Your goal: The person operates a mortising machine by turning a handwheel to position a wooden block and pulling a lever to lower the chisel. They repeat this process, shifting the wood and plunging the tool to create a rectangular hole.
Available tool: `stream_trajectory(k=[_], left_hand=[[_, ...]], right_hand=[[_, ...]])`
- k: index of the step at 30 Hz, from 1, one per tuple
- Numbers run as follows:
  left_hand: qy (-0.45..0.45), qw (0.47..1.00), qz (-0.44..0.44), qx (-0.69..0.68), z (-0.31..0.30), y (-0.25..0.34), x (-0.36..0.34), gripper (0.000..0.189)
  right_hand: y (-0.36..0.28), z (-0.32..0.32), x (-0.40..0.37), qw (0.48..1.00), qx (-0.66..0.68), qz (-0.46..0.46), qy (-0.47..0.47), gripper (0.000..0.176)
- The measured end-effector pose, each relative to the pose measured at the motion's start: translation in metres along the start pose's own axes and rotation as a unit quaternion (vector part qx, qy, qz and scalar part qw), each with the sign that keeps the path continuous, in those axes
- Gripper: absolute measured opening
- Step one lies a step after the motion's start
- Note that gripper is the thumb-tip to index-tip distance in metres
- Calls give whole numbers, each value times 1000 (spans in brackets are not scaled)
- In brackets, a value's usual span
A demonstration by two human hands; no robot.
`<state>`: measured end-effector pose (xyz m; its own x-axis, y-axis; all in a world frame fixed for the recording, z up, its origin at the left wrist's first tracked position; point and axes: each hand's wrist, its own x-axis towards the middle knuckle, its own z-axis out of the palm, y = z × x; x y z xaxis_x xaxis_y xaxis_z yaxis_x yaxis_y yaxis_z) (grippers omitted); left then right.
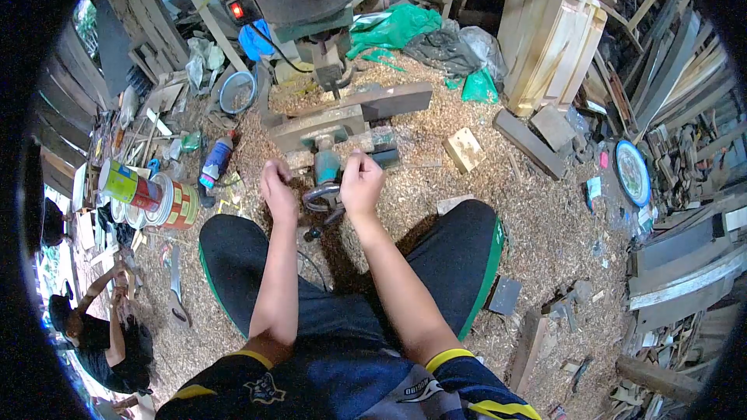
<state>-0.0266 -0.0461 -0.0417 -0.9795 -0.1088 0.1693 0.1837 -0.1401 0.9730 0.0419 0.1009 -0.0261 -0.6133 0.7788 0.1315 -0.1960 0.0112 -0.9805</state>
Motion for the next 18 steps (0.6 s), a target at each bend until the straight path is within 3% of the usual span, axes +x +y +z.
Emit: stream_trajectory(k=[3,6,8,11,12,14,18], left_hand=[[-157,978,21,138,29,48,-21,47],[-134,957,154,204,38,43,-31,43],[-93,975,100,175,37,29,-28,41],[-95,961,139,220,41,44,-31,40],[-95,961,150,213,40,47,-32,40],[-106,962,88,237,39,50,-30,41],[-119,954,86,261,38,49,-28,43]], right_hand=[[-9,1,-4,1000,2,6,9,38],[-3,2,0,1000,-4,26,2,41],[-7,-4,7,997,-69,13,-38,44],[-29,-9,31,997,-39,45,-55,47],[-51,-8,45,999,-41,5,-34,46],[-99,-7,80,1000,17,-16,-10,42],[-237,-4,130,966,72,-246,-33,24]])
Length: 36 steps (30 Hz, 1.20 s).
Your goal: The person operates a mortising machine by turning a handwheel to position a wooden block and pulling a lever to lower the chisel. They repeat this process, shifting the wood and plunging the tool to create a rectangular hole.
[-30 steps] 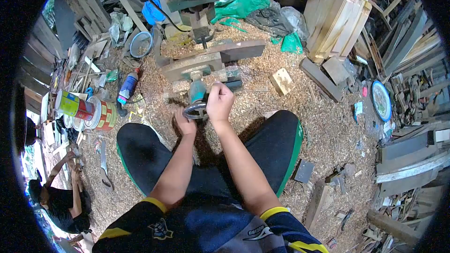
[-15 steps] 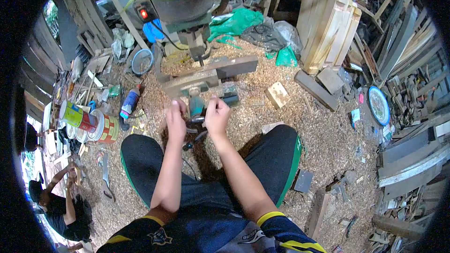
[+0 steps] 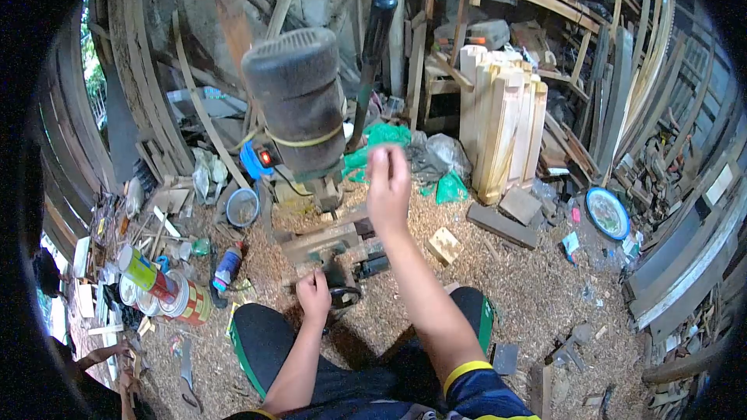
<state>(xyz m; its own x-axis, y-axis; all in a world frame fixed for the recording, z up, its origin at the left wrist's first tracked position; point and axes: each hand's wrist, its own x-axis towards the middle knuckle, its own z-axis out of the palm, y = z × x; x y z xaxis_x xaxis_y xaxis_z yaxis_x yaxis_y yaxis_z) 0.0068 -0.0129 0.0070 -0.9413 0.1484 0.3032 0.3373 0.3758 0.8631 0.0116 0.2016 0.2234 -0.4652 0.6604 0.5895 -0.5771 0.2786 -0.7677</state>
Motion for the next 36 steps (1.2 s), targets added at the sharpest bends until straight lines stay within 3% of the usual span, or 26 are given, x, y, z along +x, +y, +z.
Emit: stream_trajectory(k=[2,6,11,13,14,16,17,21,24,27,28,29,31,33,35,36], left_hand=[[2,1000,-22,2,-3,13,-2,45],[16,999,18,41,3,-4,0,43],[-13,999,2,36,0,-1,0,42],[-21,999,3,34,1,-2,1,41],[-22,999,0,36,0,-1,0,41],[-14,999,6,52,-2,11,1,41],[-14,999,3,52,-1,11,3,41],[-15,999,-19,43,-3,21,4,47],[-13,998,-42,42,3,7,2,52],[3,999,16,28,6,-14,1,52],[-15,1000,-13,2,-3,17,2,49],[-9,1000,6,10,0,5,3,48],[-5,1000,15,12,4,-8,3,46],[-19,999,-28,-11,5,-12,0,44],[-19,1000,-14,5,5,-11,3,43],[-18,1000,6,16,4,-10,4,42]], right_hand=[[-18,9,44,994,17,-105,8,21],[-70,34,100,981,49,-182,38,30],[-115,47,164,987,101,-126,3,23],[-127,48,187,974,149,-94,-142,35],[-131,47,190,974,150,-91,-142,35],[-133,45,194,949,175,20,-263,39],[-125,44,203,945,184,24,-268,43],[-123,40,193,928,245,57,-275,44],[-118,19,140,936,259,-72,-229,50],[-96,-21,75,923,276,-145,-226,47],[-92,-27,67,923,280,-135,-227,47],[-91,-32,58,919,268,-160,-242,47],[-89,-41,54,916,259,-171,-255,47],[-92,-44,66,900,234,-154,-333,47],[-92,-37,74,907,220,-171,-317,44],[-90,-24,82,902,225,-228,-289,43]])
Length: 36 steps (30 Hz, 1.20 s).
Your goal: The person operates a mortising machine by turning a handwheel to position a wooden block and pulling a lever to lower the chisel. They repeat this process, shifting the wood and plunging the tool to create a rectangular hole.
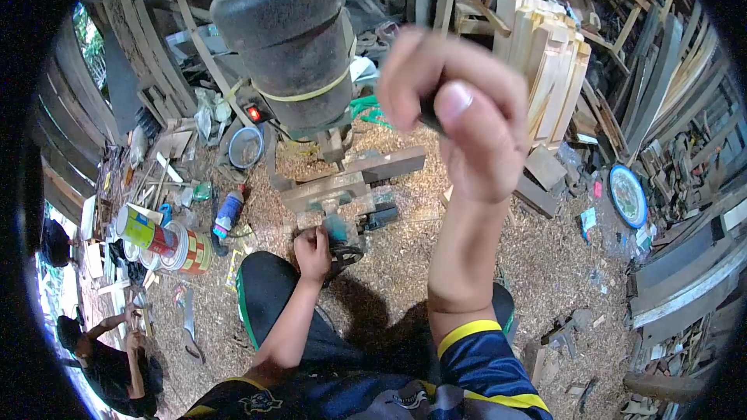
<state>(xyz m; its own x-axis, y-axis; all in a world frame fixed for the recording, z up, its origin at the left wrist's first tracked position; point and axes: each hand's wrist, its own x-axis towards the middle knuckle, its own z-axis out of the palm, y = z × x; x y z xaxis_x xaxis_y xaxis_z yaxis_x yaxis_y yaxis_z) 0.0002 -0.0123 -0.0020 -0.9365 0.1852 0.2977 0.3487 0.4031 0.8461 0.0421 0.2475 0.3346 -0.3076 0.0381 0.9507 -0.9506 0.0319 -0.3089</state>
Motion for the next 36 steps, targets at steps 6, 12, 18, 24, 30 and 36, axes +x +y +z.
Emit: stream_trajectory(k=[6,12,18,24,30,36], left_hand=[[-24,999,-18,-23,-3,7,-1,44],[-26,999,14,-12,-5,15,4,39],[-21,999,9,-48,-5,16,4,38],[-23,999,-15,-41,-8,17,4,39],[-122,991,-40,-39,-13,17,8,38],[-67,997,11,-31,-7,11,6,35]], right_hand=[[-3,-23,5,991,82,67,-88,40],[-16,10,-51,999,-37,-22,4,47],[-17,2,-36,999,-15,39,-21,47],[-9,-11,-16,998,44,49,-24,44],[-15,-11,-11,992,19,68,-109,43],[-17,15,-66,997,-76,-2,7,52]])
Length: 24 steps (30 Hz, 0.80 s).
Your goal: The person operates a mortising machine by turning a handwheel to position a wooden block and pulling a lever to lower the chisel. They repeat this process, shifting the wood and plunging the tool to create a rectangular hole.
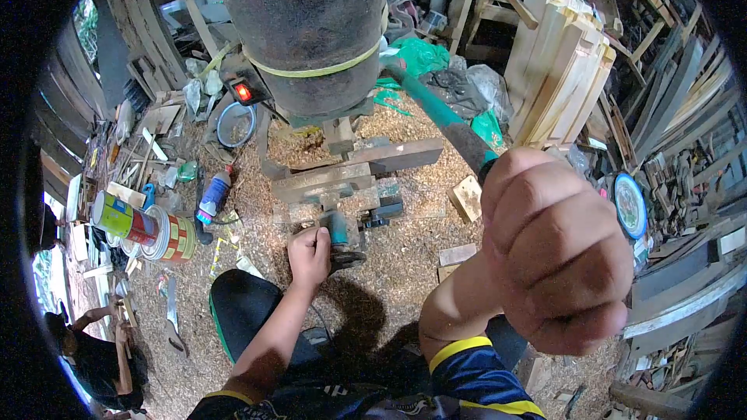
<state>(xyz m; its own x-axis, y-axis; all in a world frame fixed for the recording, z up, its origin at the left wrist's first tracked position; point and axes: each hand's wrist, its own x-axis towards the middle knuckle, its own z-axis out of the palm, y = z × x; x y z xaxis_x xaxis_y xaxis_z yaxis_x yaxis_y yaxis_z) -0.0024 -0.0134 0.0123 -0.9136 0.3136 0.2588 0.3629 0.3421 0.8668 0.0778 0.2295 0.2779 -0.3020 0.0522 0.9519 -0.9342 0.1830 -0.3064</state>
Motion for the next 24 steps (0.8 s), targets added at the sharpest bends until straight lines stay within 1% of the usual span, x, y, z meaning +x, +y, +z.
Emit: stream_trajectory(k=[2,8,10,11,14,16,18,20,22,24], left_hand=[[-8,1000,-21,-8,2,-4,-3,34],[10,1000,-16,-6,1,7,1,36],[2,1000,-22,-11,1,5,1,37],[8,1000,-23,-10,2,8,1,37],[12,999,-28,-9,3,11,1,37],[7,999,-43,-12,3,10,1,37],[11,999,-37,-18,4,10,1,38],[1,998,-55,-17,4,7,0,40],[8,999,-46,-25,6,2,-1,42],[0,997,-56,-48,6,0,-2,43]], right_hand=[[0,3,-3,999,8,-24,40,56],[-2,7,-22,997,4,-39,63,54],[-4,9,-32,996,1,-44,81,56],[0,13,-35,994,6,-53,93,46],[0,8,-56,995,9,-59,82,46],[4,11,-62,994,14,-79,80,46],[6,12,-77,990,29,-110,85,46],[8,12,-90,990,15,-109,83,45],[13,11,-101,986,27,-146,73,45],[12,11,-113,987,26,-140,72,46]])
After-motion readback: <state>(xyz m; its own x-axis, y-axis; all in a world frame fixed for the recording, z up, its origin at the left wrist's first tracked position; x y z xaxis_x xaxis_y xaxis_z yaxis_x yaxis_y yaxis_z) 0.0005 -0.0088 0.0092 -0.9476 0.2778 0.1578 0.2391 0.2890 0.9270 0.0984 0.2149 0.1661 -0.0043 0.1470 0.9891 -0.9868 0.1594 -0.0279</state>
